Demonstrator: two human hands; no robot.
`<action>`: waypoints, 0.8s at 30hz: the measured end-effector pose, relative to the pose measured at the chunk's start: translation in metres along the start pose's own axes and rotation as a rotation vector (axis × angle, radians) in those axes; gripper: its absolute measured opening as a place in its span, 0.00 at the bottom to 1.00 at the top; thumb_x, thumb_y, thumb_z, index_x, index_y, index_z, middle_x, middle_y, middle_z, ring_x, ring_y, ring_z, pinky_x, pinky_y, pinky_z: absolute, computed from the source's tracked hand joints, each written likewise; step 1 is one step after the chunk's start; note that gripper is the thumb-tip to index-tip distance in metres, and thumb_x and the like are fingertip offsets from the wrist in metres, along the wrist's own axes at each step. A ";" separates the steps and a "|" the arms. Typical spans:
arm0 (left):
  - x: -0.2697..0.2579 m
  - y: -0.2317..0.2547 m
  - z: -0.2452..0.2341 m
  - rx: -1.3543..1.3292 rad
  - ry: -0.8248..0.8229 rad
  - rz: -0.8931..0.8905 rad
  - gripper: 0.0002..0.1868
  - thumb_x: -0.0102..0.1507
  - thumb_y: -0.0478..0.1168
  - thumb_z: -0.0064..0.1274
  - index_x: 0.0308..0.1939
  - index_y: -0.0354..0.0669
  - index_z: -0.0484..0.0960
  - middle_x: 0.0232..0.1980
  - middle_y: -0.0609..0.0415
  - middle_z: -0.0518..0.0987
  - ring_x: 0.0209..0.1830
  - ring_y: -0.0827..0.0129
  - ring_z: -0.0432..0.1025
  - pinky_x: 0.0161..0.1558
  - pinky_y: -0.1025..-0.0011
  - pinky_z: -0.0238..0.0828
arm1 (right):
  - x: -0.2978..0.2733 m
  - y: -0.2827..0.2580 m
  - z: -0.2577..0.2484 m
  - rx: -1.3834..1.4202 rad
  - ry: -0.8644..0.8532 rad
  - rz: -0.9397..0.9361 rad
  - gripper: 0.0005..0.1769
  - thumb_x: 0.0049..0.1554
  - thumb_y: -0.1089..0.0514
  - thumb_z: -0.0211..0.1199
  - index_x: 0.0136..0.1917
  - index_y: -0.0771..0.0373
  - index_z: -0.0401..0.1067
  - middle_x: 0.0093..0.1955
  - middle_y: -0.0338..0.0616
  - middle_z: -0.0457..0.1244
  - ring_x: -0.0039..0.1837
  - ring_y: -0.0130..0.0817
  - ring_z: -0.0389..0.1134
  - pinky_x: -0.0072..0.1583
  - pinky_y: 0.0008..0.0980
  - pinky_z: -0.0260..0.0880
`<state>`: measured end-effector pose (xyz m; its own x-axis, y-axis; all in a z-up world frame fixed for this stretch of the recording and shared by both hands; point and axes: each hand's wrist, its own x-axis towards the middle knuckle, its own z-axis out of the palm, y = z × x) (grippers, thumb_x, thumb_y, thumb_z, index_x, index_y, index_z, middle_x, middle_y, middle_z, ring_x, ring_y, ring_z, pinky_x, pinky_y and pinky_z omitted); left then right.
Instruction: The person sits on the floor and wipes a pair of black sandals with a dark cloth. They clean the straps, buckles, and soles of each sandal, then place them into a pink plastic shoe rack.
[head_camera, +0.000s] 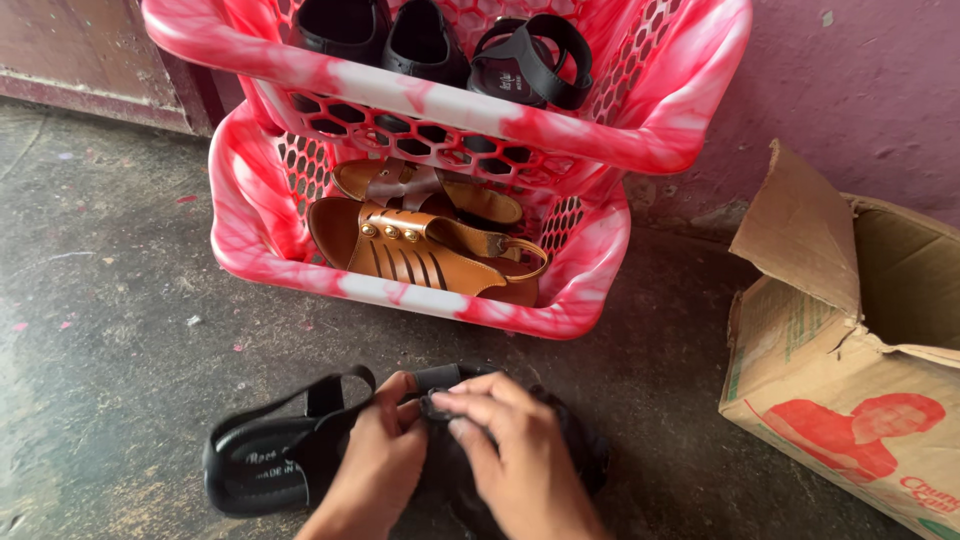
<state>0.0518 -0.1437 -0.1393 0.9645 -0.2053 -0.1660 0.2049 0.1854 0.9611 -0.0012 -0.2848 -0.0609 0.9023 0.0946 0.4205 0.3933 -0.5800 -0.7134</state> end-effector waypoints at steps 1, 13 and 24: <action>-0.008 -0.006 0.002 -0.025 0.019 -0.010 0.20 0.60 0.24 0.42 0.55 0.35 0.77 0.43 0.44 0.86 0.38 0.73 0.76 0.37 0.75 0.72 | 0.001 0.002 -0.003 -0.003 0.029 -0.012 0.13 0.54 0.65 0.63 0.53 0.63 0.81 0.51 0.47 0.72 0.55 0.40 0.76 0.57 0.35 0.75; -0.028 -0.009 0.000 0.114 -0.020 0.086 0.29 0.60 0.20 0.44 0.66 0.36 0.69 0.53 0.44 0.85 0.54 0.69 0.78 0.55 0.72 0.74 | 0.053 0.008 0.002 -0.261 -0.066 0.081 0.11 0.53 0.66 0.59 0.46 0.62 0.81 0.48 0.51 0.71 0.54 0.47 0.73 0.59 0.41 0.71; -0.035 0.017 0.004 0.206 -0.020 0.014 0.26 0.60 0.23 0.45 0.63 0.34 0.73 0.50 0.45 0.87 0.51 0.68 0.81 0.52 0.74 0.74 | 0.045 0.013 -0.008 -0.261 -0.015 -0.013 0.11 0.54 0.67 0.61 0.49 0.64 0.79 0.49 0.51 0.71 0.54 0.48 0.74 0.59 0.40 0.72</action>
<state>0.0204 -0.1368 -0.1168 0.9632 -0.2231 -0.1500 0.1512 -0.0120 0.9884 0.0427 -0.2944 -0.0469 0.9009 0.1145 0.4186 0.3477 -0.7676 -0.5384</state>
